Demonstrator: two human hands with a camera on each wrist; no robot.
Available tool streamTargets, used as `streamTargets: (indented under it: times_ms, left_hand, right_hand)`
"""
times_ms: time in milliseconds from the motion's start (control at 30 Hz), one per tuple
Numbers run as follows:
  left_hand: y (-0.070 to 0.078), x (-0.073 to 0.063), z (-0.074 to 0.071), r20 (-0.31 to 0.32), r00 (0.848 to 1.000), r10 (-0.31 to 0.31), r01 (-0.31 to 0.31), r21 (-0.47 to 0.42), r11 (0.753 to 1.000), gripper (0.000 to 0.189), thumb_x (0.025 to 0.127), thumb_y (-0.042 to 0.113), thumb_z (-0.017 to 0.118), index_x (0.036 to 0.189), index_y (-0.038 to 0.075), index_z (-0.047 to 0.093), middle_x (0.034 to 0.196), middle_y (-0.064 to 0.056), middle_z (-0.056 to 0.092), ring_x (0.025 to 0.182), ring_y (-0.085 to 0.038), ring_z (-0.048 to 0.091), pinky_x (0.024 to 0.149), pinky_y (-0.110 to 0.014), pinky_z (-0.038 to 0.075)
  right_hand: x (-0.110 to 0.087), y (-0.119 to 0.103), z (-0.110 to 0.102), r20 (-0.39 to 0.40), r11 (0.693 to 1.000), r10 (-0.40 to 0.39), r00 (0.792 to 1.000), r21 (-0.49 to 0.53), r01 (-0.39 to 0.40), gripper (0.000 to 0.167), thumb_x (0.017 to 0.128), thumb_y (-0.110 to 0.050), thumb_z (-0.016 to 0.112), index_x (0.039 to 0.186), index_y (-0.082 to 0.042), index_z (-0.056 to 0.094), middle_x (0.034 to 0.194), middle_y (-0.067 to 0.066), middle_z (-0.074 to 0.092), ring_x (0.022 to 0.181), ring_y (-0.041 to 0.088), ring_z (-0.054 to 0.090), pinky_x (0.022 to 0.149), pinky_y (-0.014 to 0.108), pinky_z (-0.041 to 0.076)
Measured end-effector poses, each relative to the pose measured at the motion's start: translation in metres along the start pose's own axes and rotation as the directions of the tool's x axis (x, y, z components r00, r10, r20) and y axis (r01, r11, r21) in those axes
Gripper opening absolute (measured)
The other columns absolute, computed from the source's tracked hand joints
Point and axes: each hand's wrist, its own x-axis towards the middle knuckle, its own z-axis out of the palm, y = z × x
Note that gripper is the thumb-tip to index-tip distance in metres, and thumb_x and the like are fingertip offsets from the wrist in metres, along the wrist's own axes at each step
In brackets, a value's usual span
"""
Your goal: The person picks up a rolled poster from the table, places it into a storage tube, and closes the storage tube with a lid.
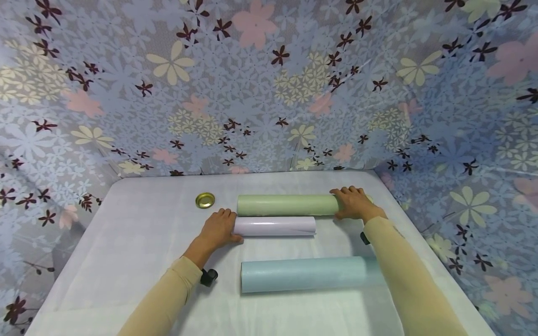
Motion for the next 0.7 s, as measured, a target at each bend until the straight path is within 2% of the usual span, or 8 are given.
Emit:
streamTargets:
  times_ms: [400, 700]
  left_hand:
    - [-0.001, 0.001, 0.007, -0.029, 1.000, -0.010, 0.008, -0.036, 0.999, 0.071, 0.070, 0.049, 0.078, 0.115, 0.002, 0.054, 0.111, -0.012, 0.062, 0.104, -0.026, 0.056, 0.092, -0.041, 0.045]
    - [-0.002, 0.002, 0.010, -0.047, 0.999, -0.003, 0.001, -0.044, 0.999, 0.070, 0.070, 0.049, 0.078, 0.116, 0.002, 0.053, 0.110, -0.011, 0.062, 0.103, -0.025, 0.056, 0.093, -0.041, 0.045]
  right_hand:
    - [0.003, -0.001, 0.007, -0.023, 0.999, -0.043, 0.999, -0.005, 0.042, 0.080, 0.070, -0.038, 0.080, 0.136, -0.014, 0.043, 0.126, 0.019, 0.054, 0.119, 0.041, 0.045, 0.097, 0.061, 0.033]
    - [0.005, -0.004, 0.012, -0.033, 0.999, -0.039, 0.999, 0.017, 0.040, 0.083, 0.069, -0.038, 0.081, 0.137, -0.013, 0.042, 0.127, 0.020, 0.052, 0.120, 0.042, 0.044, 0.098, 0.061, 0.033]
